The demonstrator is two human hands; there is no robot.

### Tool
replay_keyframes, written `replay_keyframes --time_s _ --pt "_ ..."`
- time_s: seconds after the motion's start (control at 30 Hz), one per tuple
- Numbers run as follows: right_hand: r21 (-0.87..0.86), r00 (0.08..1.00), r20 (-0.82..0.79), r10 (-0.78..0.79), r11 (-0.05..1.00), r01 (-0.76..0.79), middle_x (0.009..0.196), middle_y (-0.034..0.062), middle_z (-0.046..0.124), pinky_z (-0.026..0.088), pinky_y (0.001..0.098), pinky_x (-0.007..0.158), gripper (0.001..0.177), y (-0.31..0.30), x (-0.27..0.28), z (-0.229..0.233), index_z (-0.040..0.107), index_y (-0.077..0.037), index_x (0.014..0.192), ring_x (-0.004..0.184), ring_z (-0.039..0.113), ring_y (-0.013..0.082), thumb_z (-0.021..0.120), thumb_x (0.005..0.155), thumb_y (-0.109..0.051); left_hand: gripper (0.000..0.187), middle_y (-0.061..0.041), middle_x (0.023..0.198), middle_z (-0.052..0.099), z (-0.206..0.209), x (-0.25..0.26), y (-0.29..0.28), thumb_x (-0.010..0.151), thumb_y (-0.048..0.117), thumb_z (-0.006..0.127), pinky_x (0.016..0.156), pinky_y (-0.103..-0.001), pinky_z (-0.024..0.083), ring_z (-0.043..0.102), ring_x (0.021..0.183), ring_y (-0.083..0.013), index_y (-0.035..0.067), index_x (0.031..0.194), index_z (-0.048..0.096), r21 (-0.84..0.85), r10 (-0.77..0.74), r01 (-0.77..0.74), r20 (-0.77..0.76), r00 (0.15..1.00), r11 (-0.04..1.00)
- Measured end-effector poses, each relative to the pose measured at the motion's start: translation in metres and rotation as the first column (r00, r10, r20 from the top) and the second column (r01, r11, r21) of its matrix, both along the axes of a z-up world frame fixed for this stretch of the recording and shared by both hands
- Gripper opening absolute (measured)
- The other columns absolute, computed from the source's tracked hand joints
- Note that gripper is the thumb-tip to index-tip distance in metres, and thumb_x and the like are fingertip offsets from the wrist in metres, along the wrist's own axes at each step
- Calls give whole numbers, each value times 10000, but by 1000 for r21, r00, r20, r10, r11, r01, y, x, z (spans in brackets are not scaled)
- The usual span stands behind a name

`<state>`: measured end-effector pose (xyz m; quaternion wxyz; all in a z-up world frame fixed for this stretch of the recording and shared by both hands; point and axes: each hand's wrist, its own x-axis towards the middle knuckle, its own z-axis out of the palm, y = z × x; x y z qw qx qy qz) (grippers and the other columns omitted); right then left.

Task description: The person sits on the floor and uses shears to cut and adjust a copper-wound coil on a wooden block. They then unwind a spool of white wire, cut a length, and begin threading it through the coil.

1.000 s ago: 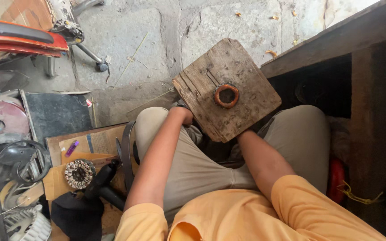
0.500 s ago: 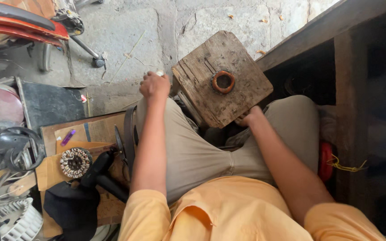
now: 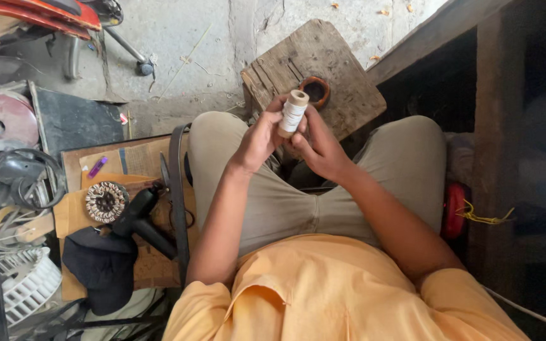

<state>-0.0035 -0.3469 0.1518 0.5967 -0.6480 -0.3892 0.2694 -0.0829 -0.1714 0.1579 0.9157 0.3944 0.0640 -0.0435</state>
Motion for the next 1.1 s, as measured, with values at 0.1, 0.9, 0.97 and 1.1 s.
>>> replay_keyframes --time_s 0.1,0.9,0.97,1.1 --pt "-40 927 353 -128 988 151 1524 119 439 376 345 1201 500 0 5 -24 379 -76 1545 1394 457 214 504 1117 -303 478 -21 940 624 -16 2 2 1128 479 384 694 -263 449 558 788 -107 73 1294 574 -43 -66 64 -38 997 997" --pt "-136 990 -13 -138 981 135 715 -27 557 320 237 567 181 -24 54 -12 710 0 984 647 421 23 629 1088 -123 387 -4 948 678 -82 36 14 991 456 643 678 -291 634 712 830 -97 105 1133 561 321 352 -253 -301 887 913" --pt "-103 988 -54 -146 985 140 766 -35 595 346 234 601 193 -32 59 -8 703 5 998 684 452 17 607 1105 -124 385 -10 975 693 -87 36 15 984 454 639 661 -265 607 701 824 -95 122 1165 568 324 360 -248 -352 864 913" --pt "-118 992 -76 -104 988 95 731 -21 574 327 246 602 236 -46 69 1 717 9 956 662 434 30 602 1110 -129 388 -1 1015 674 -94 33 17 993 429 675 662 -241 559 648 842 -65 134 1221 567 279 357 -270 -336 871 921"
